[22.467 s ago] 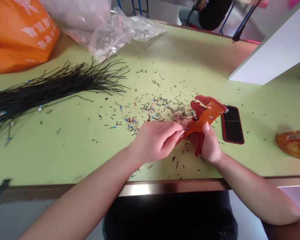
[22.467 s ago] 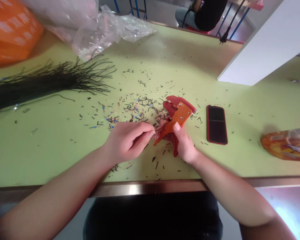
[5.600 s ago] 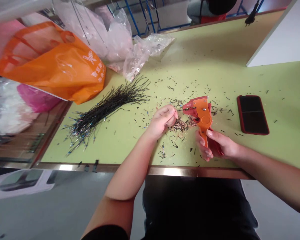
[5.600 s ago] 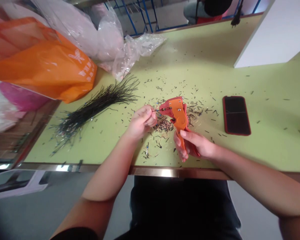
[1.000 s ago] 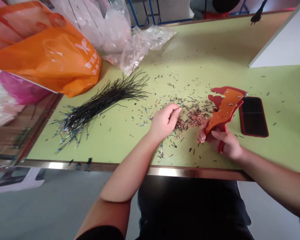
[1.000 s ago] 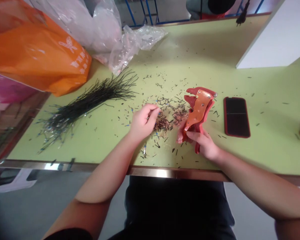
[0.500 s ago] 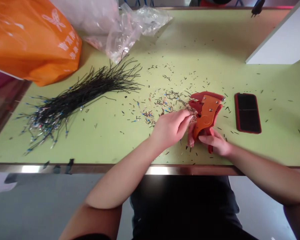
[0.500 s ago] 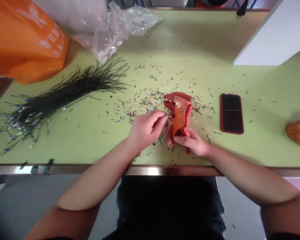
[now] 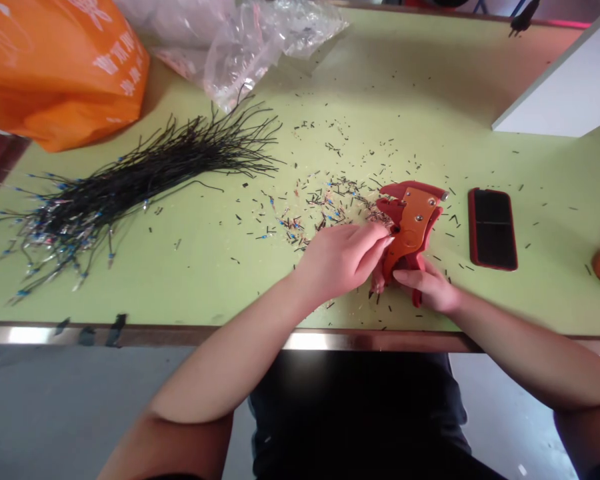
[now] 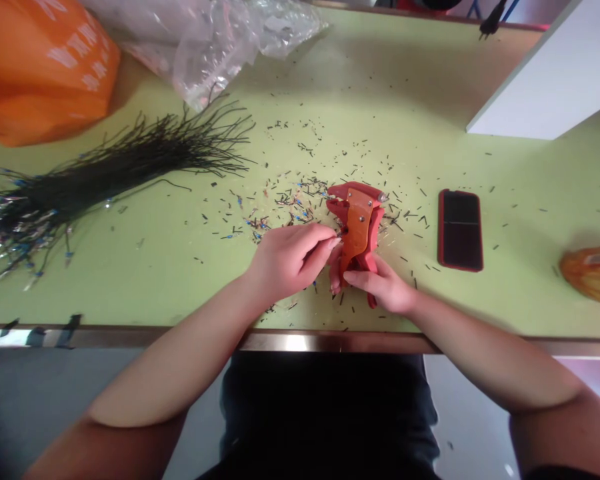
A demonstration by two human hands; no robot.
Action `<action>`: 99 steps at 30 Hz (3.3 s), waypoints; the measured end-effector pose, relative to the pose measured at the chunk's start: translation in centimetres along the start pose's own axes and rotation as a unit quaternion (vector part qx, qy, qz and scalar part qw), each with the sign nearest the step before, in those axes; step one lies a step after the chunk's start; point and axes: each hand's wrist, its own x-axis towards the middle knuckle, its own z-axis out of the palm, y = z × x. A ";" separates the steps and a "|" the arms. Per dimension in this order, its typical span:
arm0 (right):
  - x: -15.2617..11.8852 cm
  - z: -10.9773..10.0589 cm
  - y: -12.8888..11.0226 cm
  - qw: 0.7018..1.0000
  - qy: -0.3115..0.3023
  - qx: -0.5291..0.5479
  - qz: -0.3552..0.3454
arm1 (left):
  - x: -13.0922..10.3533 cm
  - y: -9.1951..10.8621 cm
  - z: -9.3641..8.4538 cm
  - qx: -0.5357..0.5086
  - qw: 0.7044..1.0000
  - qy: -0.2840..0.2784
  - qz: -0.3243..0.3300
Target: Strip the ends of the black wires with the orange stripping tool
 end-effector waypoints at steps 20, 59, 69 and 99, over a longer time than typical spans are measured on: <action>-0.4 1.1 -0.2 0.997 0.071 -0.031 0.019 | -0.1 -0.1 0.1 -0.022 1.000 -0.003 -0.002; -0.5 1.2 -1.2 0.974 0.049 0.215 -0.053 | 0.0 -1.6 0.1 -0.111 0.983 0.067 -0.129; -0.3 1.3 -0.4 0.981 -0.037 0.186 -0.044 | 0.0 0.4 0.7 -0.096 0.991 0.060 -0.067; -0.1 0.9 -1.3 0.998 -0.046 -0.013 -0.041 | 0.0 0.2 0.1 -0.081 0.996 -0.019 -0.038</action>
